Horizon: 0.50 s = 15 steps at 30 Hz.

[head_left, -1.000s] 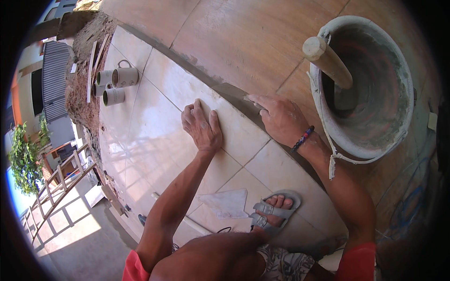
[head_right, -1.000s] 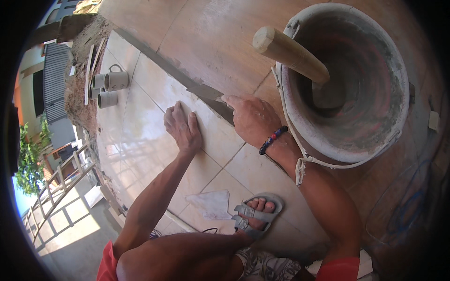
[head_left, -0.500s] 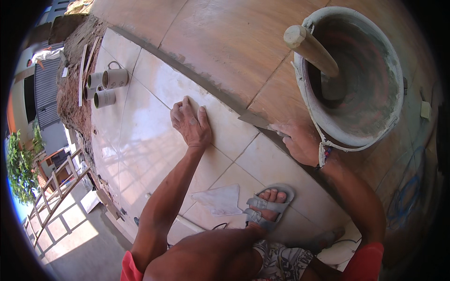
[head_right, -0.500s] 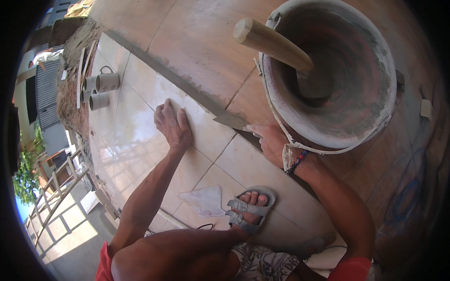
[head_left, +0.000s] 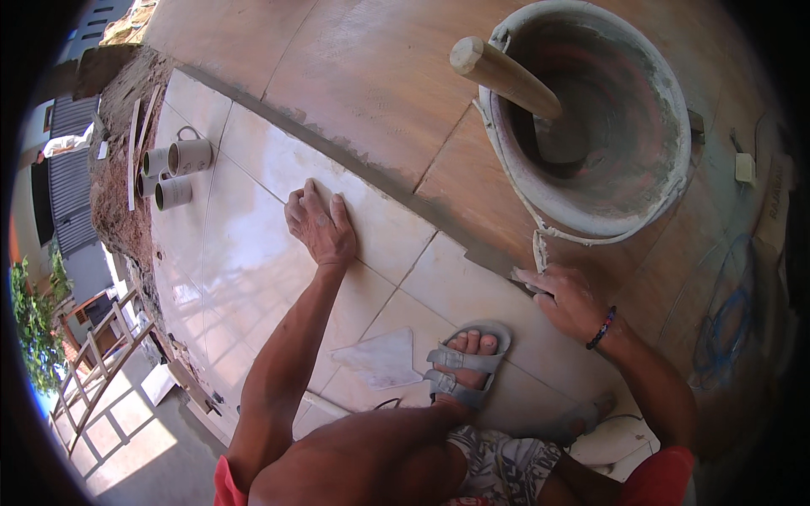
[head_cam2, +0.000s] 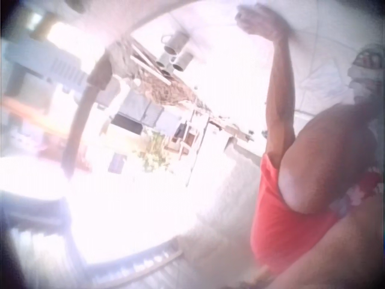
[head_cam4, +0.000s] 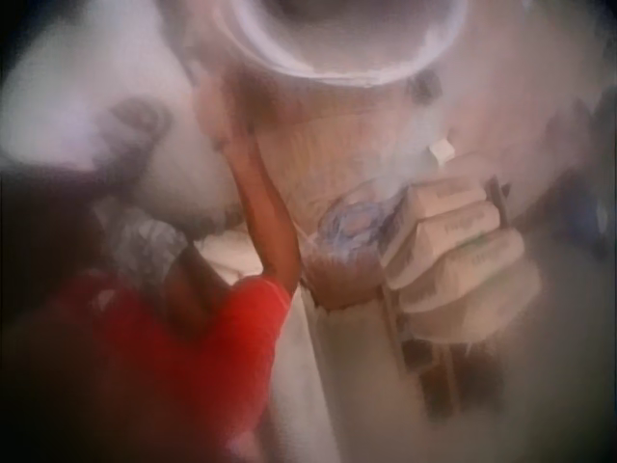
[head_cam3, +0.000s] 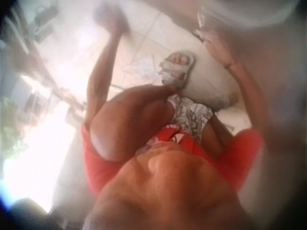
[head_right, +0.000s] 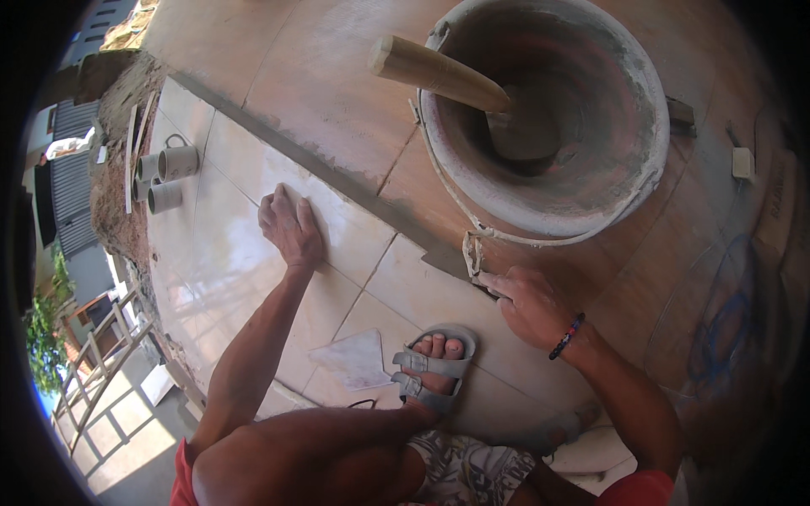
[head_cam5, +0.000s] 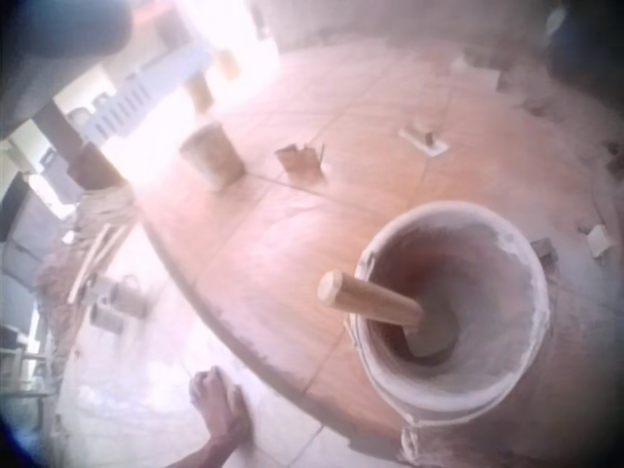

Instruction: The person scoops grout from a bucket with a trowel and applies it to the joints between floor tiles, smoothing the surface. The person then stands and walks across the room carrying the bucket and trowel.

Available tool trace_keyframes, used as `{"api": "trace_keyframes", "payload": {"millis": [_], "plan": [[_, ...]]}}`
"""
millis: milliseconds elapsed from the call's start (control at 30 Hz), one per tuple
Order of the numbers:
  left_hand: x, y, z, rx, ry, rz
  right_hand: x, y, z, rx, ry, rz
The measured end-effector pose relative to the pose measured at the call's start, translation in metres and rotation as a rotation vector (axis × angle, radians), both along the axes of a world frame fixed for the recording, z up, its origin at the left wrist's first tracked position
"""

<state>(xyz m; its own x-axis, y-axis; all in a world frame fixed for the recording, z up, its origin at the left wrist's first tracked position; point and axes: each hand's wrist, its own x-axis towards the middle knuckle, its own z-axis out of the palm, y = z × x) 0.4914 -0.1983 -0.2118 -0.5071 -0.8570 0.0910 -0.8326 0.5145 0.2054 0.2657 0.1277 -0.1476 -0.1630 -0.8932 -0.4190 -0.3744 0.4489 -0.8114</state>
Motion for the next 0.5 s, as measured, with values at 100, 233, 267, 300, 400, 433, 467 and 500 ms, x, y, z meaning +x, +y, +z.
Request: {"api": "trace_keyframes", "payload": {"millis": [100,233,267,300,400,433,467,500], "plan": [[-0.001,0.002,-0.001,-0.01,0.004,0.003,0.0,0.026,0.013,0.058,0.04,0.021],[0.001,0.0,-0.002,-0.022,0.003,0.004,0.001,0.08,0.038,0.116,0.066,0.018],[0.001,0.0,-0.001,-0.029,0.005,0.007,0.0,0.099,0.049,0.174,0.073,0.035],[0.003,-0.001,0.002,-0.02,-0.01,0.015,-0.004,0.12,0.061,0.231,0.077,0.055],[-0.003,0.003,-0.005,0.04,0.007,0.039,-0.015,0.184,0.119,0.324,0.148,0.061],[-0.001,0.003,-0.004,0.062,0.016,0.048,-0.018,0.206,0.132,0.345,0.191,0.029],[0.001,-0.002,0.0,0.027,0.016,0.024,-0.018,0.236,0.138,0.345,0.223,-0.019],[0.009,-0.009,-0.002,0.012,0.022,0.011,-0.018,0.251,0.15,0.364,0.262,-0.056]]}}
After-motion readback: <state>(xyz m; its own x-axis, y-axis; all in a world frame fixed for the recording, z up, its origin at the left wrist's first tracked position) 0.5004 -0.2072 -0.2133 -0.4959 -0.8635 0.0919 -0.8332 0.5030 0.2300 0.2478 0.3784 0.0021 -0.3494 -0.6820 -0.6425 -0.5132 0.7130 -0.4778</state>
